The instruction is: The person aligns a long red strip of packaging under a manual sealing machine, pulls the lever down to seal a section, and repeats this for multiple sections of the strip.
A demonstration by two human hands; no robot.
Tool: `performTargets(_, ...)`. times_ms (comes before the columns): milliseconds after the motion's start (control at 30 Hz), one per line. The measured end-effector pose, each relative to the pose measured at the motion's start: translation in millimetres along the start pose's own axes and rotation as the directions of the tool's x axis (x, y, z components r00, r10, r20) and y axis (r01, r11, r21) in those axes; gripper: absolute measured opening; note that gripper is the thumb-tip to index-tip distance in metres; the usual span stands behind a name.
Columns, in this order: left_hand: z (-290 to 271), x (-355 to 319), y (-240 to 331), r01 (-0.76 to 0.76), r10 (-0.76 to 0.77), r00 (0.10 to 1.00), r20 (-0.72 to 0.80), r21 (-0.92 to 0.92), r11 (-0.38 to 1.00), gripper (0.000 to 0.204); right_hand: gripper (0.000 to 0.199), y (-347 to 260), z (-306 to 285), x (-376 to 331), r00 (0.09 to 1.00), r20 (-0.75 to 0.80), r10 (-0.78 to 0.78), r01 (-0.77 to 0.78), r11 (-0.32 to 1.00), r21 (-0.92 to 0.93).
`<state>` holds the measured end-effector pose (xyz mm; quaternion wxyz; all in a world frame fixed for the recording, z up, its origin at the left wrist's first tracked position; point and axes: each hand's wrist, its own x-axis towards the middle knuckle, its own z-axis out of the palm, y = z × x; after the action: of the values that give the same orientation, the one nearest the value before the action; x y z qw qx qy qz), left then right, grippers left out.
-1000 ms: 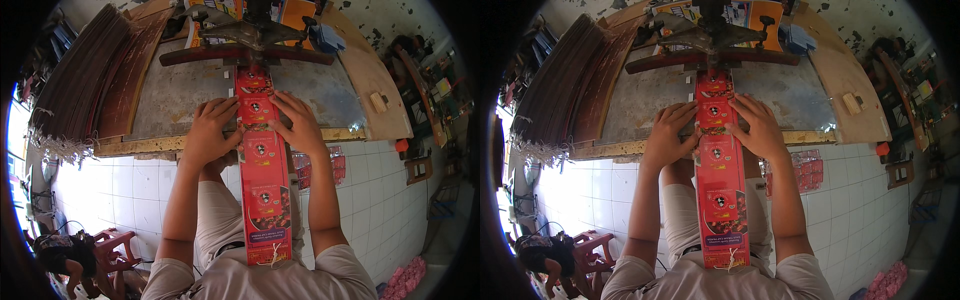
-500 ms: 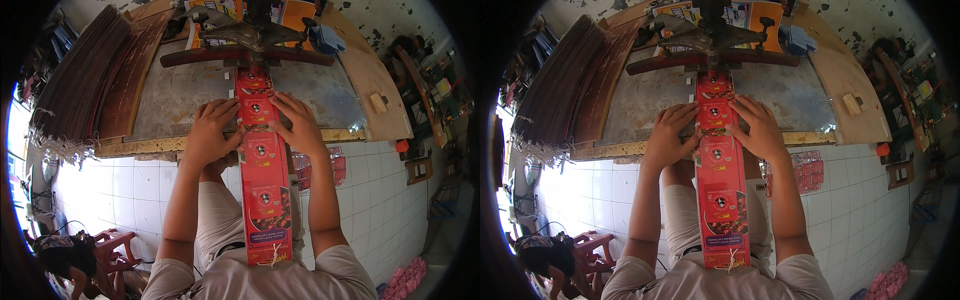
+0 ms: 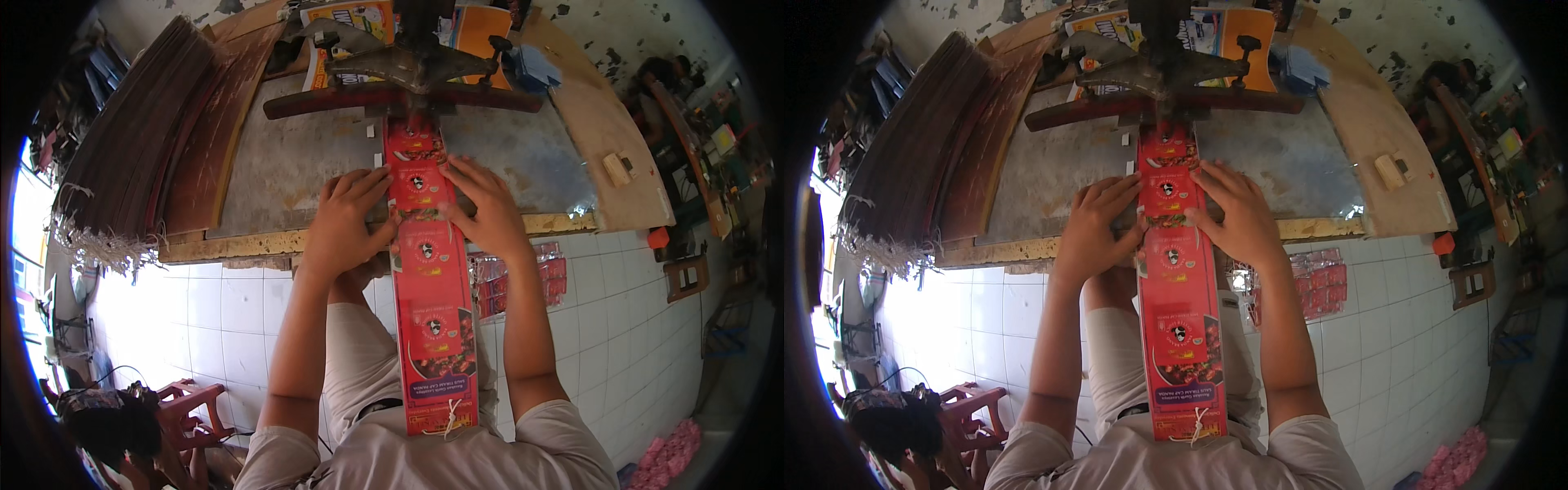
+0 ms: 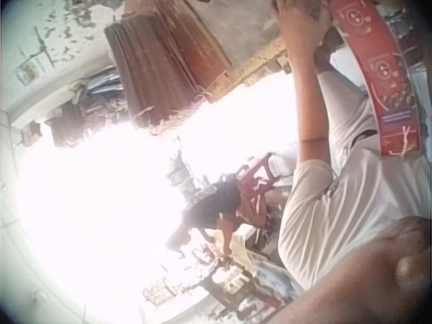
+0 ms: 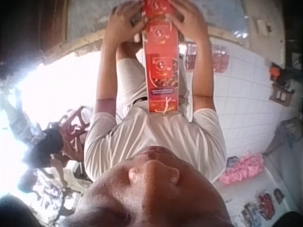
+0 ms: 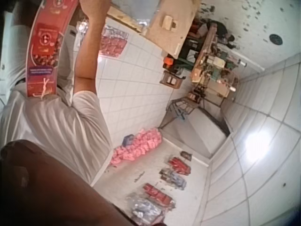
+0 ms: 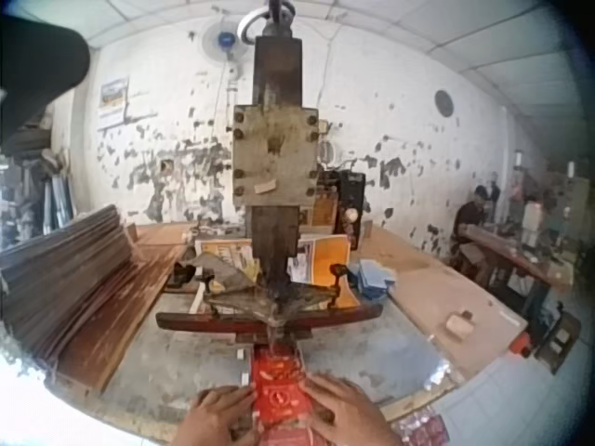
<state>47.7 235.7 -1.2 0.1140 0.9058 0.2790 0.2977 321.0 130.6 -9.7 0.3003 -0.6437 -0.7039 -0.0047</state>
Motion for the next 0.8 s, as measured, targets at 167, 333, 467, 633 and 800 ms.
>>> performTargets(167, 2.9, 0.0, -3.4, -0.012, 0.012, 1.000, -0.009, -0.020, 1.000, 0.059, 0.047, -0.7, -4.7, -6.5, 0.995, -0.095, -0.008, 0.017, 0.995, 0.096)
performTargets(333, -2.4, -3.1, -3.0, 0.008, -0.010, 0.999, -0.031, -0.043, 0.999, 0.056, 0.037, 70.1, -54.9, -19.5, 0.894, -0.430, 0.126, -0.149, 0.989, -0.018)
performTargets(467, 3.8, 2.3, 0.9, -0.007, 0.004, 0.999, -0.043, -0.071, 0.997, 0.056, 0.042, 221.1, -131.5, -62.1, 0.758, -0.595, 0.267, -0.518, 0.800, -0.302)
performTargets(633, 0.5, -1.4, -1.6, -0.006, 0.001, 0.998, -0.055, -0.088, 0.996, 0.056, 0.046, 257.6, -175.0, -78.3, 0.833, -0.408, 0.373, -0.541, 0.705, -0.460)
performTargets(800, -0.9, 1.2, 1.1, -0.004, 0.000, 0.999, -0.044, -0.098, 0.995, 0.055, 0.035, 238.2, -171.9, -79.1, 0.830, -0.418, 0.369, -0.492, 0.838, -0.236)
